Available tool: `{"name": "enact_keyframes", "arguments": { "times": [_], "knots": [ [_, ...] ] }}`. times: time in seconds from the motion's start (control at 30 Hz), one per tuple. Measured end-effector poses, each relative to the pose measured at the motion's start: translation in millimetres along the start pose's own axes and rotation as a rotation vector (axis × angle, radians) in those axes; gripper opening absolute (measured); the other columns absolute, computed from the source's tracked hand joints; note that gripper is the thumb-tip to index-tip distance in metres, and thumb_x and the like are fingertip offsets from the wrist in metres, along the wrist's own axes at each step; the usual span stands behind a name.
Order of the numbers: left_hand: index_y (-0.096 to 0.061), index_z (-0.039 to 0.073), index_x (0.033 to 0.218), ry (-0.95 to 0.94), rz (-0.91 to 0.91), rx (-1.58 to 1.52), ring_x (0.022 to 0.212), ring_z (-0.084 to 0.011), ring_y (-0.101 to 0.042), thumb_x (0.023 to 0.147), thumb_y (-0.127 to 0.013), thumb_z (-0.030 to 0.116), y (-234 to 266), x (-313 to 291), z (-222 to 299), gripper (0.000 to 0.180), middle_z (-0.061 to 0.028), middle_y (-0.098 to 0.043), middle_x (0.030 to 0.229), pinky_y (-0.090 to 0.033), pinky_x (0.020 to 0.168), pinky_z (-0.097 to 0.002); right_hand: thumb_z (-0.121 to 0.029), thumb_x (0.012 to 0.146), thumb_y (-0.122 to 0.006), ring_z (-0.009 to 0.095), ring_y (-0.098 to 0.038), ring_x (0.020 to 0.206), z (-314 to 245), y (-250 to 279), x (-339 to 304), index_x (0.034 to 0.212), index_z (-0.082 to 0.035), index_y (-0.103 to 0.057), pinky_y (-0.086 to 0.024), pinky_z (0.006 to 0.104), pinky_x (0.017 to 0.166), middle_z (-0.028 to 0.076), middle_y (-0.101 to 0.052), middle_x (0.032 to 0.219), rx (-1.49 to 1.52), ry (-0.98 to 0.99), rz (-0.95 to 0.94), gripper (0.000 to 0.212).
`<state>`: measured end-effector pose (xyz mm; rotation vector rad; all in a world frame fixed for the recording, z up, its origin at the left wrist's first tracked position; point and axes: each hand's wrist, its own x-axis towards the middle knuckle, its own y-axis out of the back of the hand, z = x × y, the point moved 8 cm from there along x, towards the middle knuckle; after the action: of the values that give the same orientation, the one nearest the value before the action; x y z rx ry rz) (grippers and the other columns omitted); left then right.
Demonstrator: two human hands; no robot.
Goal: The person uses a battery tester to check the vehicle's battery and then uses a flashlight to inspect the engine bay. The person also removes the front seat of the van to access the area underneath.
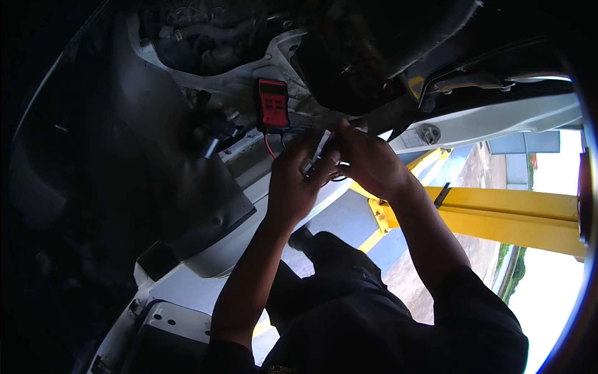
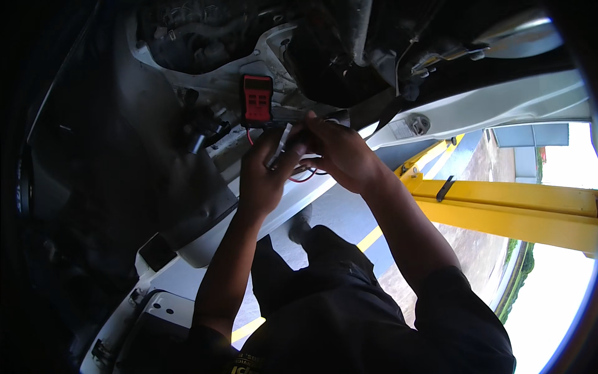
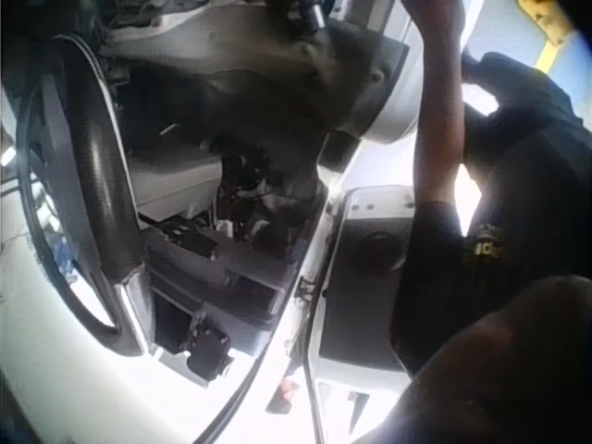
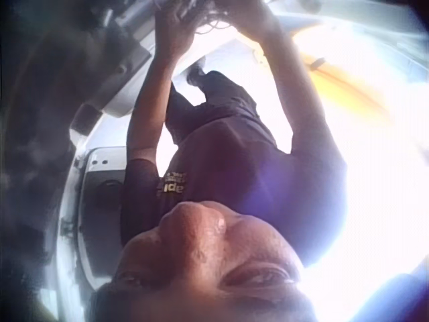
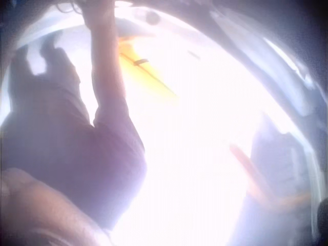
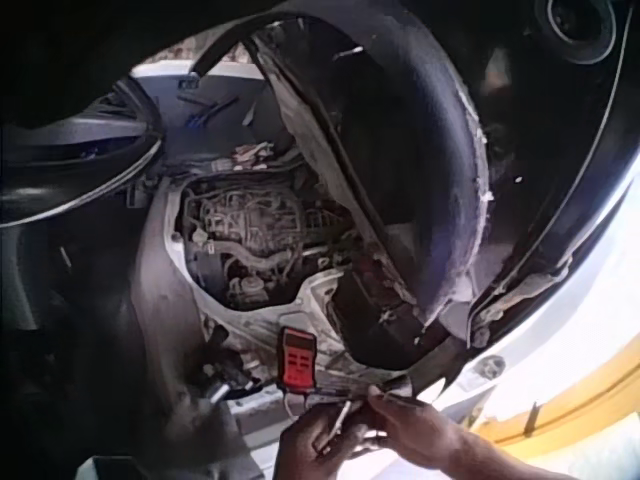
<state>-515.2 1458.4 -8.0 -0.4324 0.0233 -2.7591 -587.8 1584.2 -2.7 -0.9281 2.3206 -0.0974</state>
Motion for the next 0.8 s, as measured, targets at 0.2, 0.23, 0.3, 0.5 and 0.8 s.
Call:
{"name": "enact_keyframes", "arguments": {
  "times": [0.2,0.23,0.3,0.5,0.8],
  "knots": [
    [-0.064,0.002,0.130,0.445,0.240,-0.602,0.085,-0.0123,-0.072,0.103,-0.063,0.016,8,2,-57,0.030,-0.0089,-0.074,0.106,-0.057,0.070,-0.0267,-0.019,0.104,-0.066,0.025,-0.071,0.110,1,-26,-7,0.149,-0.006,-0.042,-0.062,0.0389,0.087,0.014,-0.064,0.127,-0.445,-0.026,-0.076,0.053],
    [-0.065,0.003,0.127,0.409,0.297,-0.678,0.084,-0.0127,-0.072,0.102,-0.063,0.014,5,10,-55,0.027,-0.0081,-0.073,0.104,-0.057,0.070,-0.0270,-0.010,0.099,-0.072,0.023,-0.072,0.107,-2,-34,-6,0.149,-0.006,-0.039,-0.064,0.0363,0.082,0.016,-0.063,0.125,-0.467,-0.035,-0.021,0.060],
    [-0.065,0.004,0.125,0.458,0.364,-0.810,0.085,-0.0129,-0.072,0.102,-0.063,0.013,-5,16,-55,0.025,-0.0073,-0.073,0.103,-0.057,0.071,-0.0276,-0.007,0.097,-0.073,0.024,-0.073,0.107,-11,-21,-8,0.147,-0.007,-0.040,-0.064,0.0362,0.081,0.016,-0.062,0.124,-0.705,0.188,0.089,0.060],
    [-0.066,0.006,0.123,0.522,0.387,-0.959,0.090,-0.0129,-0.072,0.099,-0.069,0.014,-24,33,-69,0.025,-0.0066,-0.073,0.102,-0.057,0.075,-0.0265,-0.001,0.086,-0.079,0.030,-0.062,0.113,-65,-67,-37,0.125,-0.007,-0.065,-0.055,0.0422,0.093,0.012,-0.059,0.131,-1.726,0.942,0.140,0.041],
    [-0.074,0.007,0.120,0.380,0.104,-0.652,0.101,-0.0136,-0.071,0.098,-0.076,0.024,1,53,-76,0.028,-0.0049,-0.075,0.112,-0.055,0.094,-0.0319,-0.017,0.105,-0.064,0.020,-0.070,0.099,-86,28,6,0.123,-0.004,-0.059,-0.056,0.0338,0.086,0.011,-0.068,0.110,-0.716,0.704,0.188,0.023]
  ]
}}
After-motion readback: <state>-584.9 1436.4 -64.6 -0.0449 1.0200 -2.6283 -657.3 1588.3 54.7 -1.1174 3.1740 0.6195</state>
